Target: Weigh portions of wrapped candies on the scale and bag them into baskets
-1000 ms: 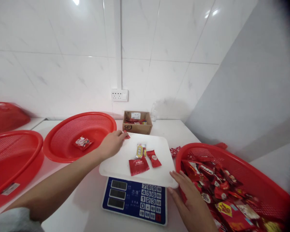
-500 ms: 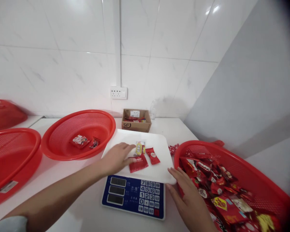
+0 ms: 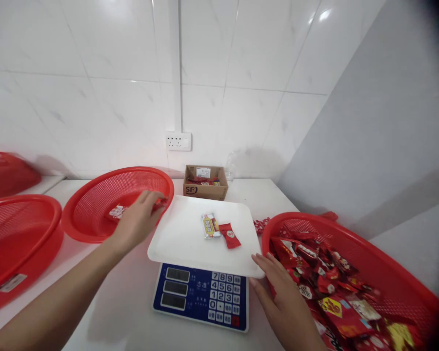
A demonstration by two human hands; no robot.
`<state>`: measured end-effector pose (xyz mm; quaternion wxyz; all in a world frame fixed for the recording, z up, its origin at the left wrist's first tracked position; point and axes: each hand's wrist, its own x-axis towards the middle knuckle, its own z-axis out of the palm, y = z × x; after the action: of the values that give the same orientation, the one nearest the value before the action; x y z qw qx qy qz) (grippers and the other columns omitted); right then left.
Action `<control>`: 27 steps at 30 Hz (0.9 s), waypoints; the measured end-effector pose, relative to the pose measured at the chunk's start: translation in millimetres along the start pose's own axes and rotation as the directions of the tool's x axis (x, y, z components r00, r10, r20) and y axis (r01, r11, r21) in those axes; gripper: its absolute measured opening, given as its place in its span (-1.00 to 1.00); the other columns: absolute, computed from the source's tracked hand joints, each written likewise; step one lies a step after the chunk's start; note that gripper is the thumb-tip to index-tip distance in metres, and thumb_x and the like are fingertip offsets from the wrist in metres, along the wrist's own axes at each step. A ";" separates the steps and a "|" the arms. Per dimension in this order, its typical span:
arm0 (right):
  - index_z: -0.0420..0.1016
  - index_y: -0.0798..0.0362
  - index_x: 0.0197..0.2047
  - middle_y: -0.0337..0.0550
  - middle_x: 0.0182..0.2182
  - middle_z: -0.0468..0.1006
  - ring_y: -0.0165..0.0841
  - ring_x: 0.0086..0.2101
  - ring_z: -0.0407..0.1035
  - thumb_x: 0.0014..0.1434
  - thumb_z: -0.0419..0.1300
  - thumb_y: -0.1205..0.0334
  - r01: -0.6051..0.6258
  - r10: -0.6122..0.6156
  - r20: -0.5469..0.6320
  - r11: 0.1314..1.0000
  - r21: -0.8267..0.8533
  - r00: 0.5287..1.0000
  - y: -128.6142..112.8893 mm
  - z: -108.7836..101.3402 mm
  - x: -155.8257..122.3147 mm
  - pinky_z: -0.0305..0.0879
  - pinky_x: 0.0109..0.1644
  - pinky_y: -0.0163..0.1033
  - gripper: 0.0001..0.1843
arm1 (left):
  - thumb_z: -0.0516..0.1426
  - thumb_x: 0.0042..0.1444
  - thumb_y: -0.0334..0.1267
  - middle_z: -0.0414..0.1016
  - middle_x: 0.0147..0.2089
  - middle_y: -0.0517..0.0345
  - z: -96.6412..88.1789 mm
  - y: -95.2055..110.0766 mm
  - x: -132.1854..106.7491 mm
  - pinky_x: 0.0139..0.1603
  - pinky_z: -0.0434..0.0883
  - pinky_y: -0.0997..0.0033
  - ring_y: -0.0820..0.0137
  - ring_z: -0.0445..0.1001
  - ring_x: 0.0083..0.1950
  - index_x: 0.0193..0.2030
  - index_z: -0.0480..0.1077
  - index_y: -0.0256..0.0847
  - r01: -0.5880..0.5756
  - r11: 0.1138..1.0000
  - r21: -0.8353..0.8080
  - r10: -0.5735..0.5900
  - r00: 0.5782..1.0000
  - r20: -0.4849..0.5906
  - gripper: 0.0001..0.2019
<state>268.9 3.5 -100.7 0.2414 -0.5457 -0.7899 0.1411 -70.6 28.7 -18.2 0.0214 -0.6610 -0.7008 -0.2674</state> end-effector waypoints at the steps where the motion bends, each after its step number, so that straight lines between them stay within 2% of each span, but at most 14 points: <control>1: 0.37 0.15 0.13 0.03 0.14 0.38 -0.05 0.20 0.14 0.24 -0.06 0.05 0.007 -0.007 -0.001 1.000 -0.002 1.000 0.4 0.4 0.2 0.17 0.20 0.21 -0.48 | 0.01 0.19 -0.17 0.38 -0.05 -0.01 -4.3 -7.8 4.2 -0.20 0.40 0.19 0.18 0.45 -0.16 -0.06 0.33 -0.17 0.033 0.996 0.087 -0.029 0.998 -0.047 -0.76; 3: 0.38 0.16 0.13 0.04 0.14 0.38 -0.04 0.20 0.15 0.24 -0.06 0.05 0.011 -0.011 -0.006 1.000 -0.004 1.000 0.7 0.8 0.3 0.18 0.19 0.22 -0.49 | 0.04 0.17 -0.14 0.37 0.02 -0.13 -4.2 -16.1 9.4 -0.06 0.37 0.06 0.06 0.39 -0.01 -0.03 0.36 -0.25 0.007 0.976 0.218 0.016 0.995 -0.103 -0.70; 4: 0.38 0.16 0.13 0.05 0.14 0.38 -0.04 0.20 0.15 0.24 -0.06 0.05 0.012 -0.012 -0.009 1.000 -0.004 1.000 0.6 0.8 0.3 0.18 0.19 0.22 -0.49 | 0.05 0.17 -0.12 0.35 0.05 -0.17 0.3 -15.9 10.1 0.03 0.33 0.02 0.02 0.33 0.07 -0.02 0.36 -0.28 -0.061 0.969 0.241 0.085 0.992 -0.093 -0.67; 6: 0.38 0.15 0.12 0.04 0.14 0.39 -0.05 0.20 0.15 0.24 -0.06 0.05 0.010 -0.011 -0.013 1.000 -0.004 1.000 -0.1 0.3 0.1 0.19 0.19 0.21 -0.49 | 0.04 0.20 -0.07 0.29 0.16 -0.18 16.5 -7.2 8.5 0.17 0.23 0.01 0.03 0.21 0.21 0.06 0.33 -0.30 -0.247 0.948 0.202 0.251 0.968 0.005 -0.61; 7: 0.39 0.15 0.12 0.04 0.14 0.39 -0.05 0.20 0.15 0.24 -0.05 0.06 0.009 -0.009 -0.016 1.000 -0.003 1.000 -0.6 0.1 0.0 0.19 0.19 0.21 -0.50 | 0.02 0.22 -0.04 0.23 0.23 -0.16 27.0 0.3 7.3 0.22 0.19 0.02 0.06 0.14 0.28 0.12 0.28 -0.28 -0.340 0.928 0.150 0.331 0.940 0.083 -0.57; 8: 0.39 0.14 0.12 0.04 0.13 0.39 -0.06 0.20 0.15 0.24 -0.04 0.06 0.008 -0.008 -0.021 1.000 -0.001 1.000 -0.9 -0.1 -0.2 0.20 0.19 0.20 -0.51 | 0.00 0.22 0.00 0.16 0.29 -0.13 37.9 9.1 6.5 0.26 0.14 0.01 0.07 0.04 0.34 0.18 0.23 -0.24 -0.418 0.903 0.102 0.398 0.901 0.171 -0.52; 10: 0.39 0.12 0.11 0.03 0.13 0.41 -0.07 0.19 0.17 0.23 -0.02 0.07 0.015 -0.015 -0.036 1.000 0.004 0.999 -1.3 0.1 -0.3 0.21 0.19 0.18 -0.52 | 0.00 0.20 0.09 0.03 0.37 -0.11 58.8 27.7 8.4 0.30 0.03 -0.05 0.05 -0.12 0.40 0.28 0.11 -0.19 -0.543 0.839 0.020 0.506 0.793 0.339 -0.41; 12: 0.40 0.12 0.11 0.03 0.12 0.42 -0.08 0.18 0.18 0.23 -0.01 0.09 0.027 -0.026 -0.058 1.000 0.008 0.998 -1.1 0.8 -0.1 0.22 0.19 0.16 -0.54 | 0.00 0.15 0.16 -0.03 0.39 -0.14 75.9 44.3 15.9 0.32 -0.07 -0.09 0.02 -0.19 0.41 0.32 0.04 -0.19 -0.630 0.775 -0.052 0.584 0.683 0.439 -0.31; 14: 0.40 0.11 0.10 0.03 0.11 0.42 -0.08 0.18 0.19 0.23 0.00 0.10 0.034 -0.034 -0.068 0.999 0.003 0.997 -0.7 1.5 0.0 0.23 0.18 0.15 -0.55 | -0.01 0.12 0.22 -0.03 0.39 -0.15 88.4 57.9 26.4 0.32 -0.15 -0.11 -0.01 -0.21 0.41 0.33 0.03 -0.20 -0.707 0.697 -0.123 0.669 0.578 0.466 -0.25; 16: 0.40 0.10 0.10 0.02 0.11 0.42 -0.09 0.18 0.19 0.23 0.00 0.11 0.036 -0.037 -0.066 0.999 -0.011 0.997 -0.6 1.7 0.1 0.25 0.17 0.14 -0.56 | -0.01 0.10 0.23 0.06 0.36 -0.13 97.0 69.5 35.3 0.32 -0.17 -0.10 0.00 -0.16 0.40 0.32 0.06 -0.18 -0.774 0.606 -0.184 0.751 0.479 0.454 -0.26; 18: 0.39 0.10 0.11 0.02 0.11 0.42 -0.10 0.17 0.20 0.24 0.00 0.12 0.043 -0.044 -0.059 0.999 -0.025 0.997 -0.9 1.6 0.0 0.25 0.17 0.13 -0.57 | 0.01 0.11 0.21 0.22 0.27 -0.08 102.6 80.0 39.5 0.31 -0.05 0.00 0.06 0.03 0.35 0.27 0.15 -0.15 -0.819 0.533 -0.211 0.804 0.412 0.429 -0.33; 19: 0.39 0.11 0.11 0.02 0.11 0.42 -0.10 0.17 0.20 0.24 -0.01 0.13 0.048 -0.050 -0.057 0.998 -0.033 0.997 -1.1 1.4 -0.1 0.26 0.17 0.13 -0.57 | 0.02 0.12 0.18 0.30 0.20 -0.07 104.6 84.8 39.9 0.27 0.05 0.08 0.09 0.16 0.28 0.23 0.20 -0.14 -0.831 0.516 -0.207 0.816 0.402 0.416 -0.37; 21: 0.40 0.11 0.10 0.02 0.11 0.43 -0.10 0.17 0.21 0.24 -0.01 0.14 0.055 -0.058 -0.058 0.997 -0.049 0.997 -1.6 1.3 0.1 0.26 0.16 0.13 -0.58 | 0.02 0.15 0.15 0.40 0.06 -0.06 107.7 92.6 38.7 0.12 0.23 0.19 0.15 0.35 0.10 0.13 0.30 -0.16 -0.838 0.515 -0.179 0.817 0.416 0.399 -0.46; 27: 0.41 0.11 0.10 0.02 0.09 0.44 -0.08 0.16 0.23 0.24 -0.02 0.16 0.069 -0.073 -0.046 0.994 -0.084 0.996 -2.3 1.2 1.5 0.27 0.15 0.15 -0.57 | 0.02 0.13 0.16 0.42 -0.14 -0.03 114.5 99.6 35.8 -0.22 0.35 0.27 0.20 0.44 -0.19 -0.13 0.39 -0.22 -0.803 0.589 -0.090 0.763 0.516 0.389 -0.54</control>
<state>266.0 4.1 -100.2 0.2426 -0.5302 -0.8078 0.0863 55.4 105.9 -67.9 0.0342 -0.9419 -0.3294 -0.0568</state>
